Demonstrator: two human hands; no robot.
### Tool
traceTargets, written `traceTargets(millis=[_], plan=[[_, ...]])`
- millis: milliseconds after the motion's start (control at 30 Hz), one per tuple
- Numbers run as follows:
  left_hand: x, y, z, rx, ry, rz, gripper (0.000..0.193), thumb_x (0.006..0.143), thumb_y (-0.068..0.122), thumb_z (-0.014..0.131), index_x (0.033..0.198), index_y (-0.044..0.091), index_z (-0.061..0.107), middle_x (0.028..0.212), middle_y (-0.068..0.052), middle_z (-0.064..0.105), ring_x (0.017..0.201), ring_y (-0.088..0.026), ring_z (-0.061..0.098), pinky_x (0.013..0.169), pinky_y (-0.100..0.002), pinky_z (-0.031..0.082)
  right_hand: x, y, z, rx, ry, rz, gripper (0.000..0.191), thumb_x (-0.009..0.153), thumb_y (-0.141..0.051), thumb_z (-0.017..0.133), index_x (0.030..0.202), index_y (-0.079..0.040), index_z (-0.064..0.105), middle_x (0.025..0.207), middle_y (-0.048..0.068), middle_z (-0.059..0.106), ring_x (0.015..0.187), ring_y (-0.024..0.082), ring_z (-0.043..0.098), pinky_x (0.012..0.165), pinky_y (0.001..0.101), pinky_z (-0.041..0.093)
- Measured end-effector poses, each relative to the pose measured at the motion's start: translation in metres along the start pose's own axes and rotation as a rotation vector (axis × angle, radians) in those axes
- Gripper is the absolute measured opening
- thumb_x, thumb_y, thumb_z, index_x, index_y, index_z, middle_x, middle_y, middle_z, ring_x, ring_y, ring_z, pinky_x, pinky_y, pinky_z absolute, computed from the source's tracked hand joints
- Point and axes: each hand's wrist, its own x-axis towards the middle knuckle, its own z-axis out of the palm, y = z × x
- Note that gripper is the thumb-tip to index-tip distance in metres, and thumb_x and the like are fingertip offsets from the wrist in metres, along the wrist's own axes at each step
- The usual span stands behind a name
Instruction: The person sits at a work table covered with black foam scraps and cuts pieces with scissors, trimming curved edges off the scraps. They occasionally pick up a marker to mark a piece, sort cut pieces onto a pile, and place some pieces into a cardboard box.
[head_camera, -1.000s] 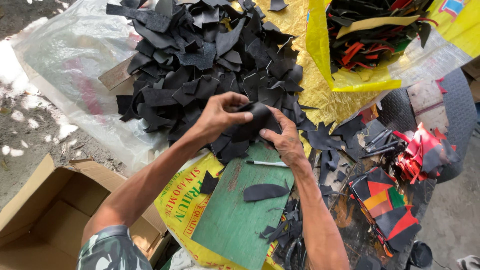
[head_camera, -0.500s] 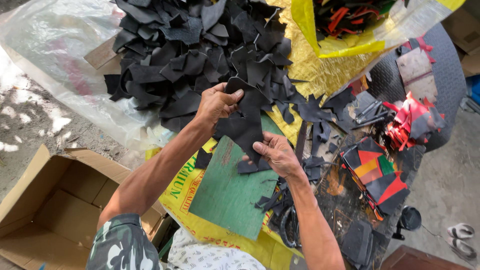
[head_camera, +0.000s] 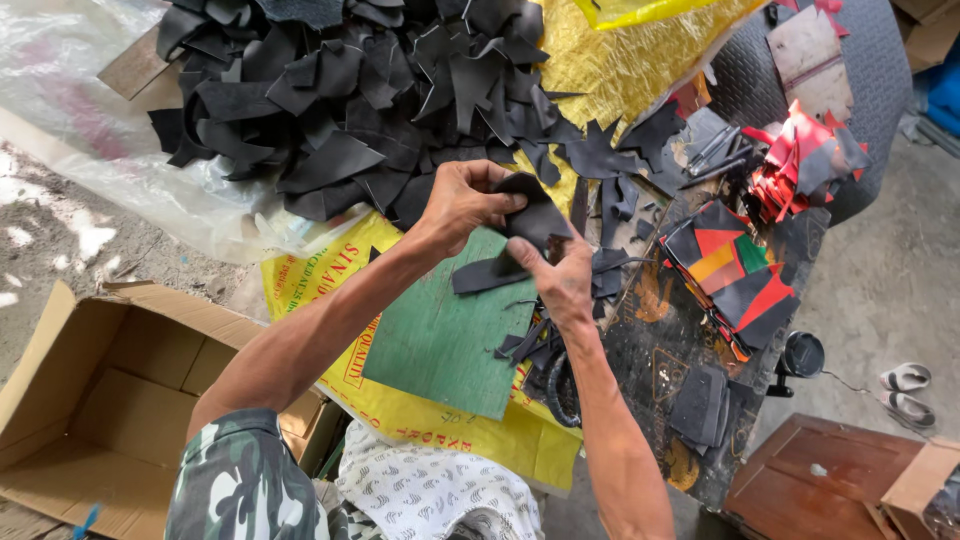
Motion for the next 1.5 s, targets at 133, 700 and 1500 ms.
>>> traceTargets(millis=[133,700,1500], plan=[[-0.018,0.014,0.011,0.307,0.055,0.340,0.052,0.089,0.008,0.084,0.133,-0.002,0.058,0.115,-0.015,0.071,0.103,-0.021,0.069,0.089,-0.034,0.058,0.001,0.016,-0.005,0.364,0.272,0.014,0.021,0.091,-0.006,0.081,0.109,0.002,0.073,0.102,0.012,0.076,0.086,0.018,0.069,0.081,0.0311,0.055],[-0.065,-0.040,-0.025,0.081,-0.179,-0.064,0.057,0.080,-0.009,0.072,0.128,0.004,0.044,0.088,-0.002,0.070,0.078,-0.010,0.065,0.070,-0.025,0.055,-0.022,0.060,-0.056,0.578,0.484,0.164,0.007,0.093,-0.007,0.076,0.097,-0.004,0.072,0.093,0.007,0.075,0.078,0.020,0.072,0.063,0.0345,0.055],[-0.078,-0.033,-0.057,0.258,-0.278,-0.164,0.049,0.079,-0.008,0.074,0.128,0.000,0.067,0.120,-0.007,0.072,0.102,-0.014,0.068,0.093,-0.030,0.057,-0.081,0.087,-0.060,0.601,0.370,0.238,0.021,0.098,-0.008,0.069,0.114,-0.002,0.057,0.107,0.015,0.073,0.090,0.025,0.073,0.083,0.0406,0.059]])
